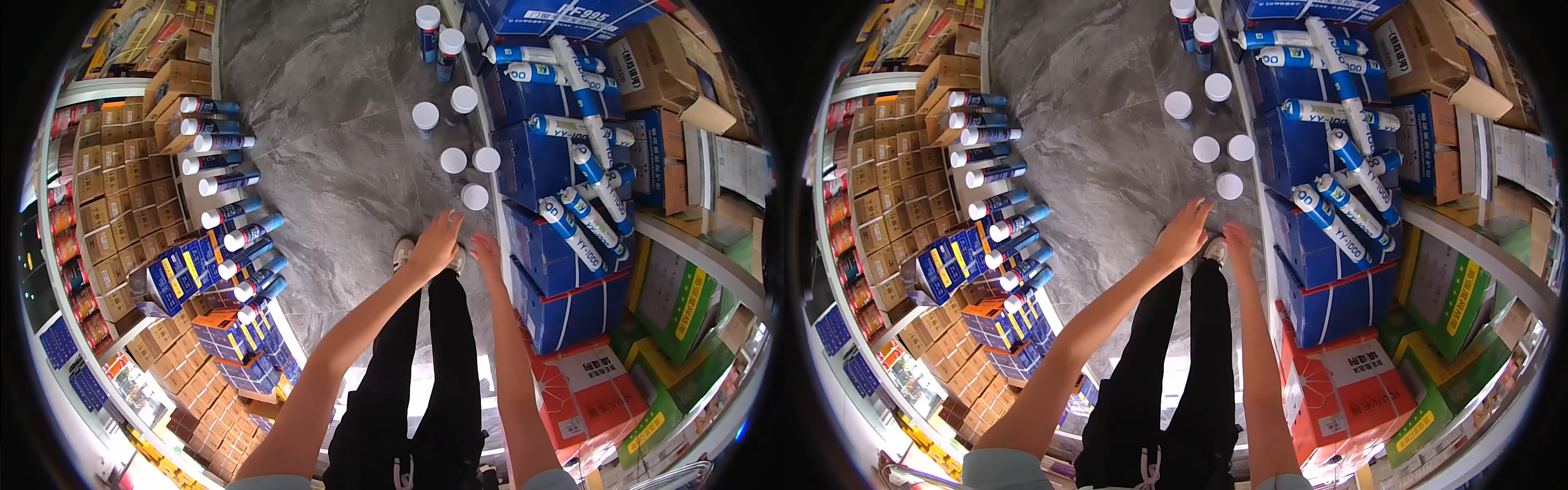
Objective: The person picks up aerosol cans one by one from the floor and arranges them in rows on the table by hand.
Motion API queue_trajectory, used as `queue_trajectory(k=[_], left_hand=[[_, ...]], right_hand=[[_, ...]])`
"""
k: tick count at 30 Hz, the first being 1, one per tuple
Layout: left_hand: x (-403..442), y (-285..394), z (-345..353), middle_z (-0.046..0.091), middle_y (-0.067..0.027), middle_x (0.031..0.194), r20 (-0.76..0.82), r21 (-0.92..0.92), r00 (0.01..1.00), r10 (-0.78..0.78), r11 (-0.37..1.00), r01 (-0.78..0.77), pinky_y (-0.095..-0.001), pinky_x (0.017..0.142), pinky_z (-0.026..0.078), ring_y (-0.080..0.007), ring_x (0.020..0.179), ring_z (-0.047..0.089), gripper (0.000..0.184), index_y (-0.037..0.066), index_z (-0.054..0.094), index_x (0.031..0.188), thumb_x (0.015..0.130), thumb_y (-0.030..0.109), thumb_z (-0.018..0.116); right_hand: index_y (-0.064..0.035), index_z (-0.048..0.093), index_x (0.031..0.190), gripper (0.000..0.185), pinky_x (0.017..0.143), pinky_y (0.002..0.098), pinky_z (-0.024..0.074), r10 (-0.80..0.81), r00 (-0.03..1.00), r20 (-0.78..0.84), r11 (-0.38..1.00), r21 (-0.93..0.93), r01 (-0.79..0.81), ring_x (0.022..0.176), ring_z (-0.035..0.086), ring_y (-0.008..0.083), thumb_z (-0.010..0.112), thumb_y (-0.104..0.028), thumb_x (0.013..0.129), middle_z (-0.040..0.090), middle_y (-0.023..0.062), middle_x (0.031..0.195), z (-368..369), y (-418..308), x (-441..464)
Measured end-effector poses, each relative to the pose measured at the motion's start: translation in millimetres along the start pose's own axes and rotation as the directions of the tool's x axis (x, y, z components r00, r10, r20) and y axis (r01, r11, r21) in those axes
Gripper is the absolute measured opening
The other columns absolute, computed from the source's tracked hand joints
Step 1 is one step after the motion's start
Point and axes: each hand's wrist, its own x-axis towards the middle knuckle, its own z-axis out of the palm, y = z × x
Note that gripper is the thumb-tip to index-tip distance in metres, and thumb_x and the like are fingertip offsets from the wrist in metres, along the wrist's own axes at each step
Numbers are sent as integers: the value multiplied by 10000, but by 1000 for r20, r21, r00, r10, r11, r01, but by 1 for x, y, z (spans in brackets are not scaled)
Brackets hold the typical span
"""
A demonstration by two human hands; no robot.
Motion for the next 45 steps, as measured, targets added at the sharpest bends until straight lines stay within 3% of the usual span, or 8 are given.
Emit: queue_trajectory(k=[3,5,8,18,29,38,42,45], left_hand=[[29,-22,33,414,-217,1337,18,321,994,110,941,-110,-407,990,450,-381,1173,501,692,41,393,1366,732,30,672],[47,-30,40,382,-239,1381,88,569,949,301,767,-296,-397,1032,416,-380,1233,458,785,50,348,1416,711,55,693],[75,-35,48,355,-235,1419,94,621,956,277,735,-274,-386,1017,433,-365,1257,449,798,64,323,1443,730,64,680],[120,-45,71,464,-184,1276,252,440,955,158,860,-258,-407,760,572,-378,1093,556,545,59,441,1271,753,-12,596],[107,-51,37,484,-188,1210,356,280,901,247,892,-355,-420,754,568,-400,1067,552,741,80,445,1259,603,93,788],[17,54,-79,528,-149,1093,-33,98,955,294,952,-289,-403,739,549,-328,1008,572,673,40,477,1162,611,221,820],[-32,127,-144,561,-160,1104,-168,7,945,282,959,-285,-412,757,544,-348,964,587,776,41,435,1187,552,189,855],[-66,170,-182,588,-140,1130,-302,-3,908,289,953,-304,-406,718,562,-342,944,620,843,60,407,1206,515,155,880]], right_hand=[[-81,615,1119,263,718,276,504,191,981,20,965,177,-191,910,614,144,613,-209,889,648,59,1037,16,8,14],[-108,636,1075,271,752,302,468,385,922,51,921,49,-387,951,602,142,628,-241,839,651,43,1022,21,13,31],[-114,625,1096,316,851,388,407,440,897,-31,896,-41,-441,1031,580,151,595,-236,807,657,29,1051,11,33,62],[-90,495,1275,474,1050,523,250,534,844,48,825,186,-533,1243,462,188,559,-256,836,614,55,1222,-19,53,90],[-124,552,1185,392,998,518,319,520,853,-40,835,233,-499,1133,505,207,587,-185,799,578,35,1127,9,42,60],[-63,551,1016,218,910,494,469,453,891,-19,799,452,-397,1036,543,201,556,-103,801,552,57,1038,-10,17,7],[-73,536,977,184,881,408,487,390,886,250,629,631,-454,1005,560,213,571,-220,871,553,79,1019,-16,4,-23],[-49,569,1040,294,876,404,500,358,915,184,638,668,-384,957,599,238,560,-313,910,610,88,1004,-3,-28,-59]])
